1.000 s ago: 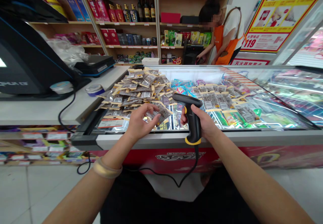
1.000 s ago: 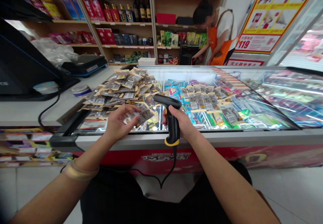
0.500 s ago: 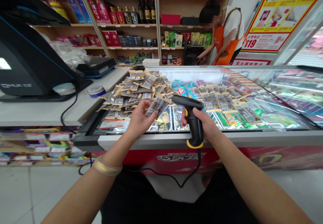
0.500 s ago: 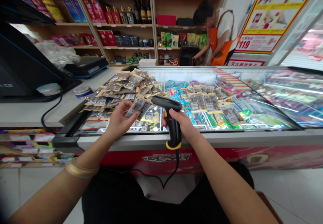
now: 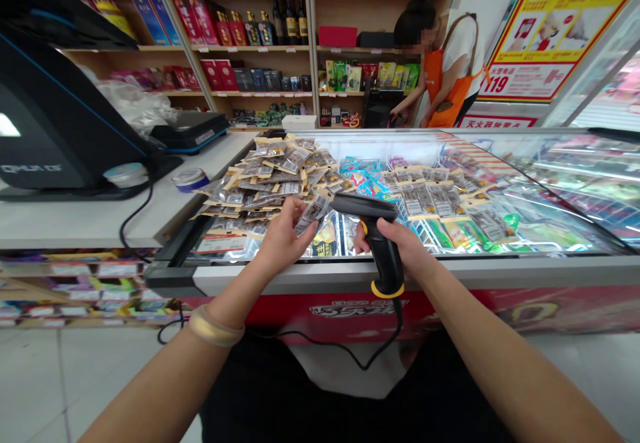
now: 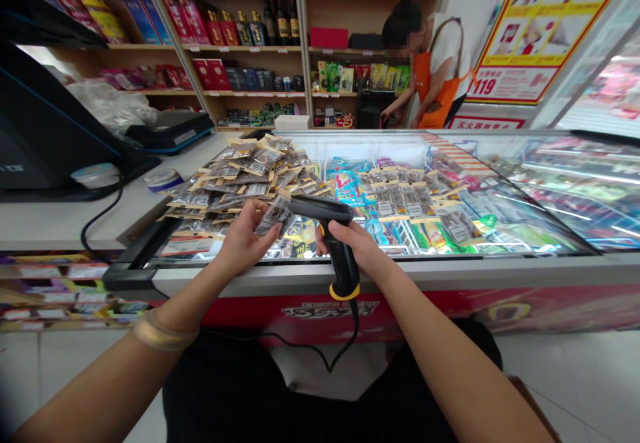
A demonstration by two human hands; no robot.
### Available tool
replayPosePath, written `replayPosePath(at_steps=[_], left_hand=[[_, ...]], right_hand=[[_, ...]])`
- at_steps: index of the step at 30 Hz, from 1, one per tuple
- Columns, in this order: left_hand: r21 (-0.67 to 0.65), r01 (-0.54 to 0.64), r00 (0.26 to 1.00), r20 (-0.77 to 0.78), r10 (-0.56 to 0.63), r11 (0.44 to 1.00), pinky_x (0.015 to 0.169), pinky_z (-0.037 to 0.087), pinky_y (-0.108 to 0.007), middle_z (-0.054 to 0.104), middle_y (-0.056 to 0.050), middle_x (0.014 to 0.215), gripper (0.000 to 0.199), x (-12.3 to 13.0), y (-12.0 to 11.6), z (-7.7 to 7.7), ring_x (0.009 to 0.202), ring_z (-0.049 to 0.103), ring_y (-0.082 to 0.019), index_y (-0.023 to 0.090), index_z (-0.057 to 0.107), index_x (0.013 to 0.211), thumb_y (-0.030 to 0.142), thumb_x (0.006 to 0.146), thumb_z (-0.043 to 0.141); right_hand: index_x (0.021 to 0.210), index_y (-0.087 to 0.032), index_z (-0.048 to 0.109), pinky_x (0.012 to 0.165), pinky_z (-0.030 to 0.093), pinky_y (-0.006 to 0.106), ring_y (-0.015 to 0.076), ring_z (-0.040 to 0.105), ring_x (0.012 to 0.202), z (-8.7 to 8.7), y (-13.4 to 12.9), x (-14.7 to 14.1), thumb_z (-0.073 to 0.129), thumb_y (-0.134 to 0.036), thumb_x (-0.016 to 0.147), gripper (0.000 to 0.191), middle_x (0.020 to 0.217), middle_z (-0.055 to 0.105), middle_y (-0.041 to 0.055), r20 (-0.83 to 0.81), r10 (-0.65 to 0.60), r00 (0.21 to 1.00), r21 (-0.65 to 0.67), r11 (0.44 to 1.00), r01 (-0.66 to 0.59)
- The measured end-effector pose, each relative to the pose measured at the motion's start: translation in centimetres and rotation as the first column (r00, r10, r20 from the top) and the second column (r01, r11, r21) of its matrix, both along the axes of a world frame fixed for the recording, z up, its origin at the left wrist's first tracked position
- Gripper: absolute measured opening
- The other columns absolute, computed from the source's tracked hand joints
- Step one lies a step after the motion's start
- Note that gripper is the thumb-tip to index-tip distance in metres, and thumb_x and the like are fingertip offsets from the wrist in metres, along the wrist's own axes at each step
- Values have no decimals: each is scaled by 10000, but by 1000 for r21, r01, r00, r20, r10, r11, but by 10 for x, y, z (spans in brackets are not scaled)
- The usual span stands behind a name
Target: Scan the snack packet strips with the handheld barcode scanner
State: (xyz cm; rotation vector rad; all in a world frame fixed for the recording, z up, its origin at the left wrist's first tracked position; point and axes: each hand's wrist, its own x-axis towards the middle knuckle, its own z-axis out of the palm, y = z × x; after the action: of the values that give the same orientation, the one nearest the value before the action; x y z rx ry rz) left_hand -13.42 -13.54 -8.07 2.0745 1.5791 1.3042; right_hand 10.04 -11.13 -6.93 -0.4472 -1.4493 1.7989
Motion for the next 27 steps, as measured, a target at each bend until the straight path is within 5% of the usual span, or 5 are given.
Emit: replayPosePath(at_steps=[8, 13, 19, 27], left_hand=[[17, -30, 1000, -9, 30, 999, 758, 491, -299, 639, -7, 856, 242, -1, 0, 1, 828, 666, -182, 235, 397, 934, 324, 806, 583], [30, -85, 994, 69, 82, 996, 734, 536, -307, 670, -74, 1026, 403, 14, 5, 7, 873, 695, -202, 196, 430, 1185, 316, 832, 580], [-37, 135, 981, 149, -128, 990, 765, 573, -363, 681, -119, 1088, 557, 83, 35, 7, 878, 704, -215, 193, 350, 1379, 274, 870, 562], [-74, 352, 899, -249, -359, 933, 1052, 464, -459, 613, -121, 1324, 458, 189, 80, 8, 1225, 581, -273, 231, 553, 1325, 182, 870, 572]], right_hand=[[761, -185, 650, 726, 467, 351, 182, 548, 648, 0, 1, -2, 692, -615, 738, 433, 624, 569, 15, -12, -18, 1000, -13, 1000, 17], [771, -191, 638, 690, 459, 339, 180, 552, 646, -1, 3, 7, 682, -635, 724, 448, 605, 552, 6, -95, -147, 984, -63, 988, 142], [778, -201, 650, 661, 468, 304, 159, 542, 628, 2, 9, 62, 667, -624, 745, 425, 610, 538, -2, -119, -416, 902, -107, 908, 405], [749, -212, 637, 625, 524, 309, 165, 576, 598, -1, 20, 148, 708, -637, 704, 434, 600, 555, -4, -71, -684, 726, -169, 726, 667]])
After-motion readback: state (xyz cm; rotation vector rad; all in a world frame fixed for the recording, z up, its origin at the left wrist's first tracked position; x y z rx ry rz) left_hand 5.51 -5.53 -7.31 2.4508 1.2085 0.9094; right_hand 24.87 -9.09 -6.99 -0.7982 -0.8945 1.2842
